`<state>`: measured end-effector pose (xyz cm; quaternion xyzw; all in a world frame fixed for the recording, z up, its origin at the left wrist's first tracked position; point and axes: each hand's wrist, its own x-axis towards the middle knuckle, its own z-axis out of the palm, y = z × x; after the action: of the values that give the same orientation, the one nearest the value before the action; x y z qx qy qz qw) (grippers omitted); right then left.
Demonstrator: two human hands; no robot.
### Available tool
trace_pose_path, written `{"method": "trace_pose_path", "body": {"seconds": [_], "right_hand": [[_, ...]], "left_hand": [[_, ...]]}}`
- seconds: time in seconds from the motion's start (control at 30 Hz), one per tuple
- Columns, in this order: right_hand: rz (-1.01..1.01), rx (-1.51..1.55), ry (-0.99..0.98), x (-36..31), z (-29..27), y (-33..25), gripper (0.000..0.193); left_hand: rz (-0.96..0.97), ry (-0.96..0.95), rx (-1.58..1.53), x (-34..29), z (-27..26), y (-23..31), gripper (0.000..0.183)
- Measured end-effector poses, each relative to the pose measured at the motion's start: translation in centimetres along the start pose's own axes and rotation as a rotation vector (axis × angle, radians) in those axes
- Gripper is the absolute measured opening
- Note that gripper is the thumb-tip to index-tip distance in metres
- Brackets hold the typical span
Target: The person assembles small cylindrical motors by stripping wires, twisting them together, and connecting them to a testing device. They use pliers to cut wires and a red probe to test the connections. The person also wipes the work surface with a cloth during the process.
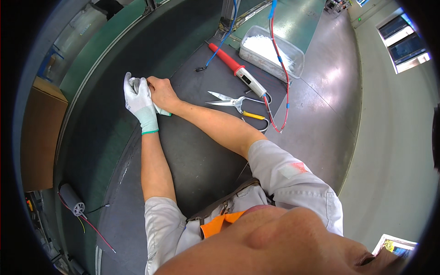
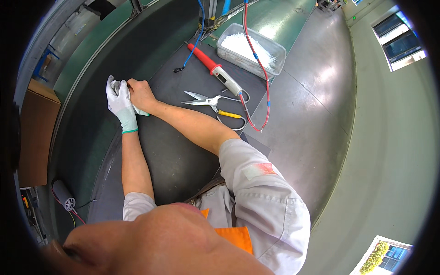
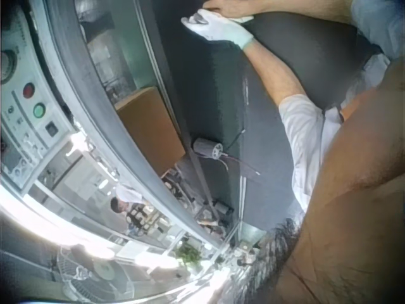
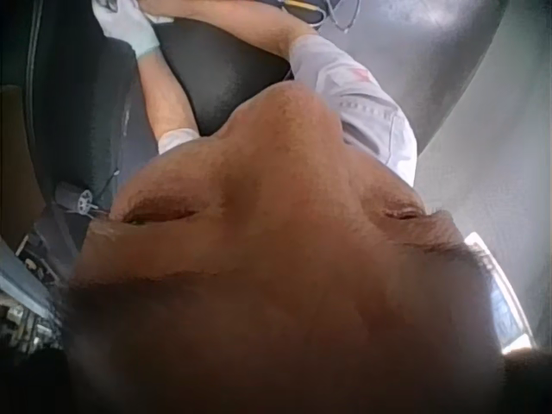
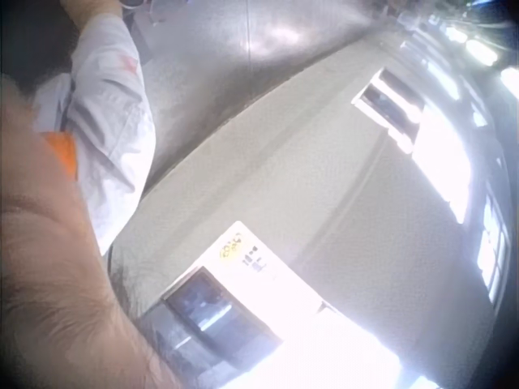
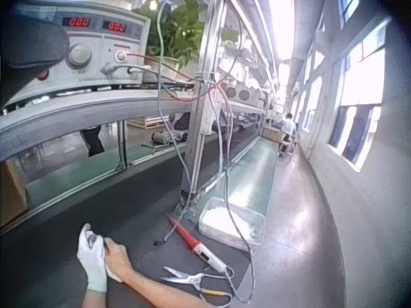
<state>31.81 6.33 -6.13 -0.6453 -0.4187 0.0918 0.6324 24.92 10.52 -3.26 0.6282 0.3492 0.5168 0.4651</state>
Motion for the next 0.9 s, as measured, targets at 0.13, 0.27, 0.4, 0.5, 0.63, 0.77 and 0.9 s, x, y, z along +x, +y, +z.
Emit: {"method": "trace_pose_path", "body": {"seconds": [0.13, 0.27, 0.4, 0.5, 0.63, 0.77, 0.9], "right_hand": [[-0.034, 0.003, 0.020, -0.1, 0.1, -0.3, 0.013], [-0.024, -0.015, 0.003, -0.1, -0.2, -0.4, 0.013], [-0.035, -0.020, -0.004, -0.1, -0.3, -0.3, 0.013], [-0.030, -0.022, -0.006, 0.0, -0.4, -0.3, 0.014], [-0.023, 0.005, -0.004, 0.0, -0.2, -0.1, 0.016], [-0.034, 0.000, 0.000, 0.0, -0.2, 0.0, 0.016], [-0.011, -0.002, -0.007, 0.0, -0.2, -0.2, 0.016]], "left_hand": [[0.014, 0.022, -0.027, -0.1, 0.0, 0.0, 0.050], [0.028, 0.024, -0.010, 0.1, 0.2, -0.5, 0.051], [0.037, 0.026, -0.001, -0.1, 0.2, -0.4, 0.049], [0.028, 0.025, -0.018, -0.1, 0.3, -0.3, 0.049], [0.039, 0.024, -0.060, 0.4, 0.2, -1.8, 0.049], [0.036, 0.019, -0.041, 0.3, 0.2, -1.3, 0.049], [0.028, 0.034, -0.003, -0.1, 0.3, -0.2, 0.049]]}}
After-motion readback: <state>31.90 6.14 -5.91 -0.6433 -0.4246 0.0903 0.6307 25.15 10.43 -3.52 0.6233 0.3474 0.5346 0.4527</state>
